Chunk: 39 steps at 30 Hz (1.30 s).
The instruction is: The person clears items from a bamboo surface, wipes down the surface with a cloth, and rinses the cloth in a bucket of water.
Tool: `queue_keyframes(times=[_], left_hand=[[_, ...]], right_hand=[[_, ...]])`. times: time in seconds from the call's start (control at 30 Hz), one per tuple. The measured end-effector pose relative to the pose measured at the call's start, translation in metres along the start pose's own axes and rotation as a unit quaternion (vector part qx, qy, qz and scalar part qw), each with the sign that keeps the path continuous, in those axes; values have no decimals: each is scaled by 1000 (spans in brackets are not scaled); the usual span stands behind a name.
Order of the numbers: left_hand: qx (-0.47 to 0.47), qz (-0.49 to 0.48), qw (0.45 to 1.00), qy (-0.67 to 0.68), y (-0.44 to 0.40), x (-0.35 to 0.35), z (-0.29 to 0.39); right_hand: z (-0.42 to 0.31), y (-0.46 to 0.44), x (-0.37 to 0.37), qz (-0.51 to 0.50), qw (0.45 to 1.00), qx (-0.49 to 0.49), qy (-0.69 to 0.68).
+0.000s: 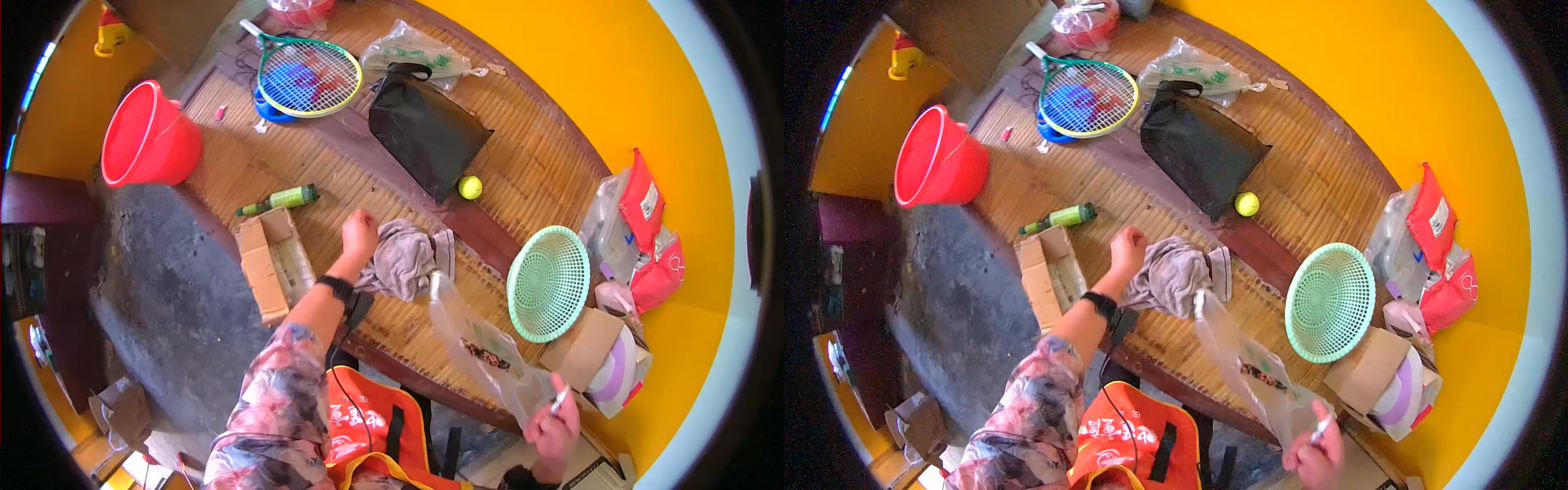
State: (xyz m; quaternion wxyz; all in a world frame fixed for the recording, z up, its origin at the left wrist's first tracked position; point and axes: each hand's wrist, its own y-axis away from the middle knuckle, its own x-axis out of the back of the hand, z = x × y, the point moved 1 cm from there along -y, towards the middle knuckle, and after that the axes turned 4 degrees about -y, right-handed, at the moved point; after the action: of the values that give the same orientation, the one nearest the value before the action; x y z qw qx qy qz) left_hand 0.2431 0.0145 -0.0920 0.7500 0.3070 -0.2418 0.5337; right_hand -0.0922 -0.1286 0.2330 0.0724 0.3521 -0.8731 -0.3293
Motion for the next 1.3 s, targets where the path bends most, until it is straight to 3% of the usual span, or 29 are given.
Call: queue_keyframes(times=[0.07, 0.13, 0.23, 0.37, 0.5, 0.57, 0.63, 0.73, 0.8, 0.83, 0.93, 1.03, 1.13, 1.27, 1.3], left_hand=[[28, -28, 999, -10, -41, -26, -16], [45, 34, 997, -49, -70, -42, -25], [70, 6, 995, -72, -98, -62, -36], [1, -55, 990, -126, -118, -71, -49], [-1, -69, 991, -118, -113, -59, -54], [78, -66, 989, -109, -101, -43, -62], [51, -45, 988, -141, -89, -21, -73], [85, -36, 976, -199, -88, -2, -88], [29, -24, 943, -331, -92, -2, -98], [27, -29, 944, -328, -95, -5, -103], [-50, 50, 876, -476, -107, -16, -105], [-36, -12, 858, -512, -114, -11, -111], [-53, -80, 869, -484, -112, -1, -112], [-35, -72, 890, -449, -116, -3, -112], [-8, -63, 926, -373, -110, 2, -91]], right_hand=[[9, 0, 17, 21, 1000, 9, -14], [18, 7, 34, 18, 999, -13, -42], [19, 6, 28, 57, 995, -26, -77], [21, 1, 18, 118, 989, 2, -93], [12, 0, 3, 117, 988, 15, -99], [-1, -3, -11, 53, 989, 56, -123], [-13, -5, -22, 29, 989, 54, -131], [-23, -13, -32, 0, 990, 54, -129], [-23, -21, -37, -6, 991, 53, -124], [-21, -23, -41, -11, 990, 51, -134], [-20, -28, -46, -32, 986, 53, -152], [-16, -35, -49, -68, 979, 61, -180], [-10, -44, -50, -110, 972, 68, -197], [-1, -51, -38, -147, 960, 46, -234], [-2, -50, -39, -138, 964, 40, -224]])
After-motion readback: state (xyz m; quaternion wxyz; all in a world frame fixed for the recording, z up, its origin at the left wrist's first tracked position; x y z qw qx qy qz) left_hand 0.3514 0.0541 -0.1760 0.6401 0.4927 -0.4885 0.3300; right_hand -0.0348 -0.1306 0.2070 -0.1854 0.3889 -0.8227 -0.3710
